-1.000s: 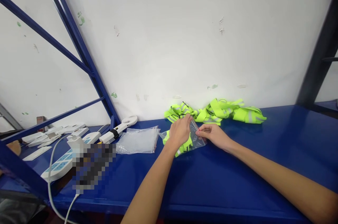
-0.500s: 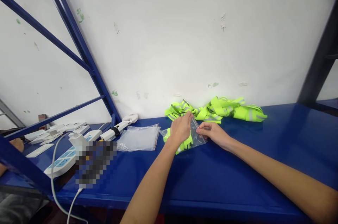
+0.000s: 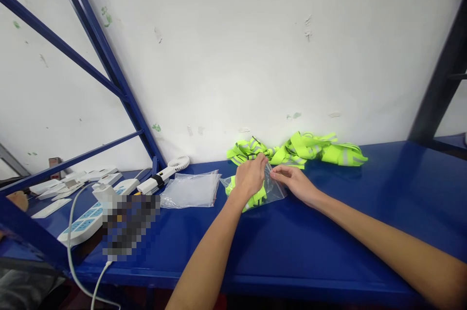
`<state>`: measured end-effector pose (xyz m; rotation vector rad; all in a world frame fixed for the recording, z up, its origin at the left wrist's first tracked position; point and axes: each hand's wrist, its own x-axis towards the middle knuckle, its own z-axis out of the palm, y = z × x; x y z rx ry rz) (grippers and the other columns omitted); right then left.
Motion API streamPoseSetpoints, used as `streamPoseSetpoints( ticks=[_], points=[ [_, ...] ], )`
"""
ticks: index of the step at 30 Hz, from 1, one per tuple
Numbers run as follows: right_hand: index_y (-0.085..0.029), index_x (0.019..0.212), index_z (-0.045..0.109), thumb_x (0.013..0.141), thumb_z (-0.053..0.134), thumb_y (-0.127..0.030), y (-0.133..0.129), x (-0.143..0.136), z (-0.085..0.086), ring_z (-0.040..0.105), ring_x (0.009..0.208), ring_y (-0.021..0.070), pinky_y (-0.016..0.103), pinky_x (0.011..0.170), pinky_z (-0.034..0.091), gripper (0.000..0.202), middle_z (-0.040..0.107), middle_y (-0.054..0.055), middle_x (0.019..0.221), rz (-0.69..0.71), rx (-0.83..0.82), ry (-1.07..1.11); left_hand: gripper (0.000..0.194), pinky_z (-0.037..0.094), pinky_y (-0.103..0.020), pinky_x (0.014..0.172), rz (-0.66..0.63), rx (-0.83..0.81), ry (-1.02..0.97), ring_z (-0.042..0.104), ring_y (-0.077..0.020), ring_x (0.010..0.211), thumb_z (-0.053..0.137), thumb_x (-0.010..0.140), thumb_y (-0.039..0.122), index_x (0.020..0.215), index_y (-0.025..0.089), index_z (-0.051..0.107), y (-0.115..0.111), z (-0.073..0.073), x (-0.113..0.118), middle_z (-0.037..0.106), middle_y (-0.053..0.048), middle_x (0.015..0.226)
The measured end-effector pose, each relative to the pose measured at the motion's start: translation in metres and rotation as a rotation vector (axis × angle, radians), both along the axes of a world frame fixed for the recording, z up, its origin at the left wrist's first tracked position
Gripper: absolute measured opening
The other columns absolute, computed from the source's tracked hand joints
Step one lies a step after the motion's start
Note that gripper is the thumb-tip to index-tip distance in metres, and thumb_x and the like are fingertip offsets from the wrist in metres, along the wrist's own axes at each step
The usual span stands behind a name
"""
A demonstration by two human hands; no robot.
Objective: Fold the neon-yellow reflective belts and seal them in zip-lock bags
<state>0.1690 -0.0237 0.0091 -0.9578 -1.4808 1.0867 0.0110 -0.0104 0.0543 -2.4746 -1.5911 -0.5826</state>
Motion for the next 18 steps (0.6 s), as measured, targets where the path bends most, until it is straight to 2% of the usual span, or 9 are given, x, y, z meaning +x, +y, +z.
streamPoseSetpoints(
  ticks=[5,10,15,18],
  points=[
    [-0.018,0.074,0.064,0.072,0.067,-0.047,0.002,-0.005,0.002,0.052,0.064,0.0158,0.027,0.060,0.039,0.029,0.061,0.000,0.068,-0.097,0.019,-0.038,0.043,0.043,-0.029,0.072,-0.005,-0.002,-0.008,0.066,-0.0228,0.085,0.015,0.100,0.042,0.111,0.024,0.053,-0.001,0.000,0.002,0.069,-0.007,0.091],
    [-0.016,0.077,0.066,0.079,0.061,-0.048,0.012,-0.008,0.002,0.057,0.069,0.0177,0.028,0.065,0.042,0.032,0.066,0.002,0.074,-0.051,0.138,-0.036,0.036,0.042,-0.027,0.069,-0.089,0.033,-0.026,0.065,-0.0211,0.084,0.021,0.100,0.037,0.108,0.025,0.053,0.002,-0.002,0.001,0.069,-0.004,0.092],
    [-0.017,0.085,0.067,0.078,0.064,-0.041,0.022,-0.005,0.004,0.061,0.077,0.0193,0.030,0.073,0.046,0.025,0.069,0.003,0.081,-0.083,0.184,-0.019,0.034,0.039,-0.026,0.066,-0.189,0.057,-0.057,0.064,-0.0207,0.078,0.024,0.100,0.036,0.102,0.024,0.055,0.007,-0.006,0.000,0.068,-0.003,0.085],
    [-0.017,0.082,0.067,0.078,0.063,-0.040,0.022,-0.001,0.006,0.061,0.075,0.0188,0.030,0.073,0.046,0.023,0.069,0.003,0.080,-0.082,0.245,-0.074,0.034,0.037,-0.027,0.064,-0.214,0.077,-0.087,0.064,-0.0213,0.076,0.024,0.100,0.036,0.102,0.024,0.056,0.009,-0.009,-0.001,0.068,-0.003,0.084]
  ],
)
